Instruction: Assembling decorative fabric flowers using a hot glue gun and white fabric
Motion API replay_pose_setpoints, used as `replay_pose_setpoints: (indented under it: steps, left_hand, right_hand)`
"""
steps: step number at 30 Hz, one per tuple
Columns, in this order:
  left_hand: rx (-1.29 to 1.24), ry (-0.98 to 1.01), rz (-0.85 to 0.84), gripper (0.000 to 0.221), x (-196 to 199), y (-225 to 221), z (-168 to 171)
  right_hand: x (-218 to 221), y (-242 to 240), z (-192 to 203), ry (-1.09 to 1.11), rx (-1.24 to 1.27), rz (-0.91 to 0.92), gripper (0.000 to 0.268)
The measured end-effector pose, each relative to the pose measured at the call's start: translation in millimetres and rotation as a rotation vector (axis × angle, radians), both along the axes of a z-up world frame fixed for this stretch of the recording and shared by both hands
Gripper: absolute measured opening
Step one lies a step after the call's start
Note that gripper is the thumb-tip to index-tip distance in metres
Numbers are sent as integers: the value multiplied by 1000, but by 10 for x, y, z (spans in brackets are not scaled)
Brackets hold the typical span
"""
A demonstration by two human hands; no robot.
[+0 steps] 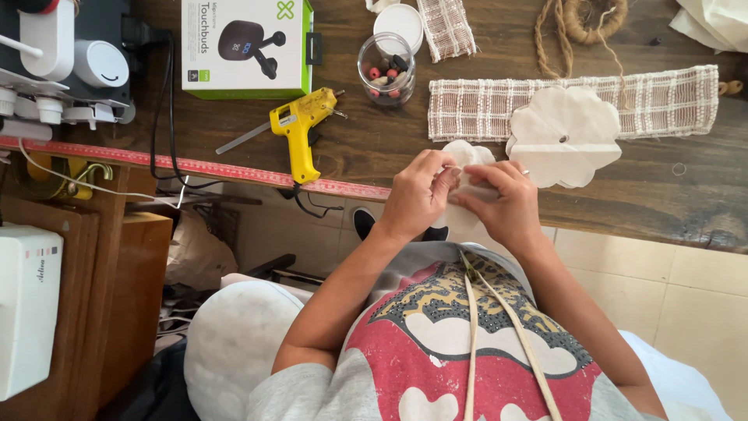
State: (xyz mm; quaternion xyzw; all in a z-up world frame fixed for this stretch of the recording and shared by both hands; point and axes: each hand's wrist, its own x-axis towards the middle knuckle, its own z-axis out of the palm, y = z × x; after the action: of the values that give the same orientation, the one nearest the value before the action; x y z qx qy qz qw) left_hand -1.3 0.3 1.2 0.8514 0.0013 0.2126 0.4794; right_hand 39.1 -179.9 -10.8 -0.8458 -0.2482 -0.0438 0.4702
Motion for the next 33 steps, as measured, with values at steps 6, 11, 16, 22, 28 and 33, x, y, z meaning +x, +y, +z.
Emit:
replay_pose_setpoints:
  steps: [6,11,16,22,28,33]
  left_hand:
    - [61,-72,-26,3,11,47,134]
    - [90,-119,-114,4,-44,173,343]
    - [91,-129,-169,5,-137,241,229]
    - [189,-85,-185,18,-101,320,44]
    - [451,-14,-220,28,32,400,-127]
    - [474,-114,-197,11,125,354,75]
  right_hand:
    - [-36,63,-126,-59,-119,-75,16]
    - [-55,92,-58,-82,-161,-76,16]
    - [-51,117,9,-113,-194,-70,13]
    - [-44,123,72,-99,-246,-52,19]
    - [-49,119,53,-34,-184,-37,34]
    - [-75,141,7,6,-96,-166,44]
